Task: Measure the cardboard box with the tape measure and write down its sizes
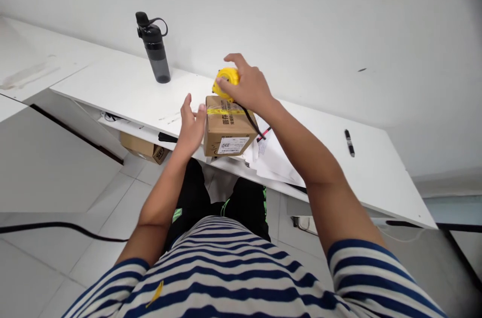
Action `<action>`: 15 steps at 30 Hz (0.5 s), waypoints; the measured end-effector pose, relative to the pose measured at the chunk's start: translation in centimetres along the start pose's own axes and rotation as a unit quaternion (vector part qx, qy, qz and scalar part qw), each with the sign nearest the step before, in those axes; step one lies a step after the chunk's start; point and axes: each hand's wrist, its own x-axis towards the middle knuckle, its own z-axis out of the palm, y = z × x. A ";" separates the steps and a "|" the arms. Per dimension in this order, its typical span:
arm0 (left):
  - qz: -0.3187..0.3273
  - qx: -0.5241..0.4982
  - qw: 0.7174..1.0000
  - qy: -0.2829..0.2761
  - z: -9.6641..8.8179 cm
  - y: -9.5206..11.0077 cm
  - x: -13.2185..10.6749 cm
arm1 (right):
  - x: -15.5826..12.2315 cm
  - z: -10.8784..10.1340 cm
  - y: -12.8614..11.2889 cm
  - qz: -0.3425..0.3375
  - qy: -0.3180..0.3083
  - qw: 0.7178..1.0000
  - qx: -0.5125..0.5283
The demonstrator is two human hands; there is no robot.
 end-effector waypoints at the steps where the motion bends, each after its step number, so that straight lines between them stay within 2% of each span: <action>1: 0.005 -0.014 1.000 -0.012 0.0 -0.2 1.6 | 0.1 -0.2 0.6 0.023 0.017 1.000 -0.002; 4: 0.009 -0.076 0.996 -0.045 1.1 -0.8 6.2 | 0.8 0.0 2.0 0.066 0.046 0.997 -0.012; 6: -0.007 -0.126 0.988 -0.092 2.5 -1.1 7.8 | 1.2 0.6 2.5 0.078 0.043 0.996 -0.021; 8: -0.028 -0.153 0.981 -0.116 3.8 -1.3 8.1 | 1.4 1.3 2.6 0.084 0.028 0.996 -0.028; 10: -0.037 -0.152 0.983 -0.097 4.6 -1.5 7.6 | 1.3 1.9 2.4 0.080 0.015 0.996 -0.030; 13: 0.001 -0.117 0.992 -0.054 4.7 -1.7 6.8 | 0.8 2.1 1.8 0.063 0.008 0.997 -0.034; 15: 0.033 -0.101 0.993 -0.055 4.4 -1.6 6.7 | 0.4 1.9 1.5 0.055 0.008 0.998 -0.036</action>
